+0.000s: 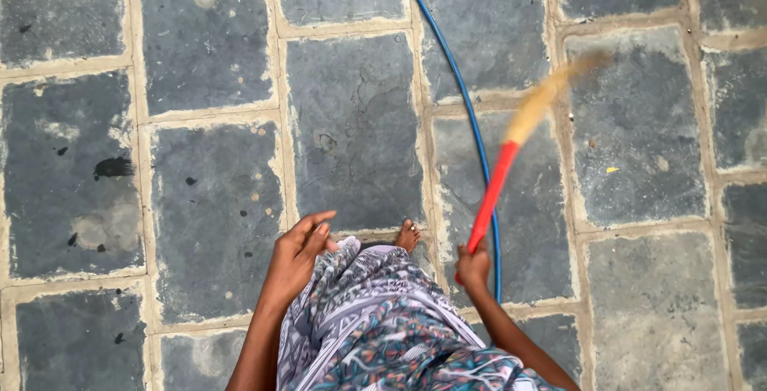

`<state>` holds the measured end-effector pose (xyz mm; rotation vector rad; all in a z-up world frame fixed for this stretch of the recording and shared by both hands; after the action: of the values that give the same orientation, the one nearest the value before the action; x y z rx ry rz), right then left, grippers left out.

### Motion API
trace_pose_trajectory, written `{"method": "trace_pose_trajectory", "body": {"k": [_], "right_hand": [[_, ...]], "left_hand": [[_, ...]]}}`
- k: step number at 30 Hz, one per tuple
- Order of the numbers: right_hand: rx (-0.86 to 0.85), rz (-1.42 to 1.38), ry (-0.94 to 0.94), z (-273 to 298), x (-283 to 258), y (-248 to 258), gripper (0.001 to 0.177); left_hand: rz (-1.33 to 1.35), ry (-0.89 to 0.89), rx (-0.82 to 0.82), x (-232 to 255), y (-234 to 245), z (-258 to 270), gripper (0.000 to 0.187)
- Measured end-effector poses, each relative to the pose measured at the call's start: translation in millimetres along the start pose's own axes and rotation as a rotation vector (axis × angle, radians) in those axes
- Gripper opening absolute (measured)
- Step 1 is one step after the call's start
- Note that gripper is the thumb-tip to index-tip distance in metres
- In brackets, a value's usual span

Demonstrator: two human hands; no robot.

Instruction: The person sweeps a stone-paved floor using a broom, moving debris around buckets and potted plants.

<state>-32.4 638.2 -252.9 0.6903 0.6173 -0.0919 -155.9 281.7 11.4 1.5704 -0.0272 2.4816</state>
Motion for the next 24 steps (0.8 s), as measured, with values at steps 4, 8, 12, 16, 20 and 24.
{"method": "trace_pose_trajectory", "body": {"k": [4,8,12,16,20,24], "right_hand": [[-0.206,0.114,-0.076,-1,-1,12,0.065],[-0.412,0.182,-0.101,-54,-15,9,0.056],[-0.289,0.093,-0.179,-71,-28,3,0.044],[-0.132,0.161,0.023,-50,-56,-12,0.037],[-0.262,0.174,0.143,-14,-102,-35,0.045],[-0.573,0.509,0.194,24,-139,-73,0.062]], "left_hand": [[-0.020,-0.043,-0.098,24,-27,-17,0.038],[-0.041,-0.050,-0.136,42,-44,-24,0.039],[-0.057,-0.074,-0.116,46,-42,-17,0.037],[-0.107,-0.047,-0.010,28,-23,-6,0.036],[0.105,-0.131,0.129,3,0,-3,0.039],[0.093,-0.103,0.311,-12,28,-11,0.043]]}}
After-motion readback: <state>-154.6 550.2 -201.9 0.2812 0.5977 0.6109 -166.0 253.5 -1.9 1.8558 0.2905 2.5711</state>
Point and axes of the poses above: each hand's wrist, its own z-axis away from the middle knuckle, its own y-axis out of the back of the hand, x = y × z, the point moved 2 cm from there along -z, towards the middle knuckle, and after that the axes turned 5 degrees about -y, right-handed, at the moved point
